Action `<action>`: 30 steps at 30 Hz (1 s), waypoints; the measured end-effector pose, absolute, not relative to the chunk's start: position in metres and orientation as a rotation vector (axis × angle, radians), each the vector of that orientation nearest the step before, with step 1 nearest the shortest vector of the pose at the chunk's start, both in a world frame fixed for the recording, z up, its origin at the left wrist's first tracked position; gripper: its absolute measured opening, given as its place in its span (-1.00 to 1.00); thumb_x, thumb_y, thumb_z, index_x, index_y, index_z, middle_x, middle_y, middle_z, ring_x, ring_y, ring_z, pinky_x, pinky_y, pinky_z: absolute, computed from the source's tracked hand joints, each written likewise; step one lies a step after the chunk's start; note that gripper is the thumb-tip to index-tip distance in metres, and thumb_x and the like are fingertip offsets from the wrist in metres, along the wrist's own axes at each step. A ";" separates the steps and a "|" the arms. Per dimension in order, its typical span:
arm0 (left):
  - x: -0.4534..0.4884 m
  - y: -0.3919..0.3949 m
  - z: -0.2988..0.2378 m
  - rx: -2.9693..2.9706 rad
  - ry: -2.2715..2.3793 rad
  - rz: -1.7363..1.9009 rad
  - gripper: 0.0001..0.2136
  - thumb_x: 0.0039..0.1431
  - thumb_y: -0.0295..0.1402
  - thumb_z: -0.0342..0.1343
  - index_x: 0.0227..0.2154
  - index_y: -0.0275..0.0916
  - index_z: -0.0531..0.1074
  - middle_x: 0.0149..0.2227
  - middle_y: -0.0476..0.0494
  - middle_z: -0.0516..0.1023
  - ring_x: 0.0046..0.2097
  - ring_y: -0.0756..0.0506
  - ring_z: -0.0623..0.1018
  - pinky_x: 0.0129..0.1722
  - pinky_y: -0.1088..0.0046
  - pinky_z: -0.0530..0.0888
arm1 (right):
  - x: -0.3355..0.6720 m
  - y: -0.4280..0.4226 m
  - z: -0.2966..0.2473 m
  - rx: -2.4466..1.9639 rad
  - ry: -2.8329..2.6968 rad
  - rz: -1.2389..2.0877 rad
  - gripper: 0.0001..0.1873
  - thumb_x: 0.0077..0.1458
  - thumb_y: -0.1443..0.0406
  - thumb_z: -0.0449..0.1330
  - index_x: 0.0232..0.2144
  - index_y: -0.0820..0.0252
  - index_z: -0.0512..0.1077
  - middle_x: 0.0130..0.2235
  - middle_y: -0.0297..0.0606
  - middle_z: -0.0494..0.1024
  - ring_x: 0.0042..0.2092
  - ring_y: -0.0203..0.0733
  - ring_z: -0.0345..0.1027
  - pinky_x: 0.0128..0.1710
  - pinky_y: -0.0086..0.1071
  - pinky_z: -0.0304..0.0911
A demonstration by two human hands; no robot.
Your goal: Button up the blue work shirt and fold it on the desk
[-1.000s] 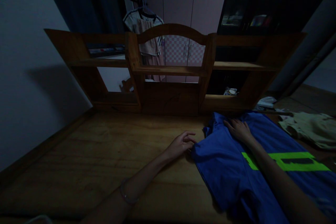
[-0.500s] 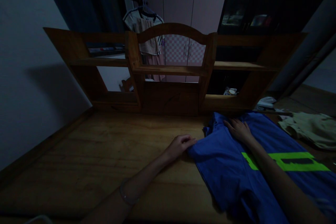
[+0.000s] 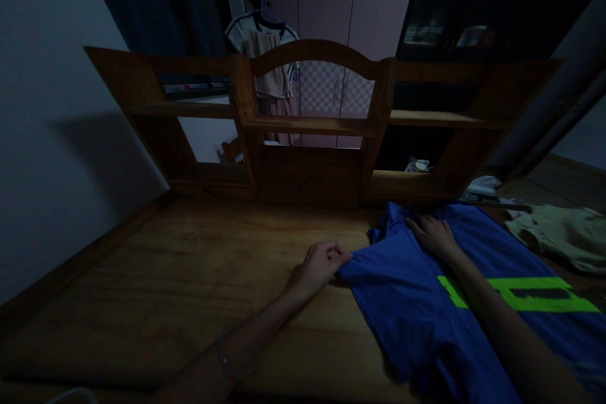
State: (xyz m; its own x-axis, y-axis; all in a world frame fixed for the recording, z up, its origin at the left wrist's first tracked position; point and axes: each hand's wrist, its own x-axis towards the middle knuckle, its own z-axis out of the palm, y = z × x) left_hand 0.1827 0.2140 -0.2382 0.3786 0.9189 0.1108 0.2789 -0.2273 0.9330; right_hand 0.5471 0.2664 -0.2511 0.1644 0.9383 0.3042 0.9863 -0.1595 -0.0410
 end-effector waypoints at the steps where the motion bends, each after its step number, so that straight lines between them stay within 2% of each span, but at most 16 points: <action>1: 0.183 0.214 -0.239 1.672 1.038 0.873 -0.62 0.02 0.00 0.10 -0.45 -0.30 0.40 -0.63 0.04 0.34 -0.63 0.06 0.33 -0.65 0.60 0.18 | 0.547 0.267 -0.251 -2.210 -1.871 -0.307 -0.41 0.24 -0.03 -0.19 0.06 0.24 0.26 0.12 -0.05 0.31 0.16 0.08 0.10 0.14 0.10 -0.11; 4: 0.185 0.216 -0.240 1.612 0.962 0.893 -0.64 0.04 -0.03 0.10 -0.46 -0.30 0.37 -0.64 0.03 0.35 -0.65 0.07 0.33 -0.66 0.61 0.20 | 0.548 0.267 -0.252 -2.208 -1.873 -0.317 -0.41 0.23 -0.03 -0.18 0.07 0.23 0.26 0.13 -0.05 0.30 0.15 0.08 0.11 0.14 0.10 -0.10; 11: 0.186 0.218 -0.244 1.626 0.840 0.967 -0.69 0.06 -0.11 0.11 -0.46 -0.32 0.37 -0.50 -0.04 0.43 -0.51 0.04 0.43 -0.56 0.60 0.29 | 0.549 0.269 -0.253 -2.205 -1.876 -0.331 -0.39 0.23 -0.04 -0.19 0.08 0.24 0.25 0.12 -0.04 0.31 0.16 0.09 0.11 0.14 0.08 -0.10; 17: 0.186 0.215 -0.237 1.612 0.836 0.941 -0.72 0.06 -0.13 0.12 -0.44 -0.28 0.32 -0.61 0.03 0.39 -0.57 0.06 0.38 -0.57 0.61 0.25 | 0.549 0.268 -0.254 -2.201 -1.878 -0.332 -0.39 0.23 -0.05 -0.20 0.09 0.24 0.25 0.11 -0.03 0.32 0.14 0.09 0.13 0.14 0.07 -0.09; 22: 0.184 0.214 -0.235 1.631 0.806 0.948 -0.77 0.10 -0.18 0.09 -0.43 -0.27 0.31 -0.60 0.02 0.40 -0.56 0.06 0.38 -0.57 0.62 0.27 | 0.550 0.268 -0.254 -2.204 -1.872 -0.325 -0.39 0.23 -0.04 -0.19 0.08 0.25 0.25 0.11 -0.03 0.32 0.15 0.08 0.12 0.14 0.07 -0.11; 30: 0.185 0.213 -0.235 1.611 0.852 0.901 -0.77 0.15 -0.16 0.00 -0.37 -0.25 0.29 -0.59 0.04 0.36 -0.66 0.07 0.31 -0.70 0.62 0.19 | 0.549 0.268 -0.254 -2.209 -1.860 -0.313 -0.39 0.23 -0.04 -0.19 0.09 0.24 0.24 0.13 -0.05 0.30 0.16 0.07 0.11 0.15 0.07 -0.12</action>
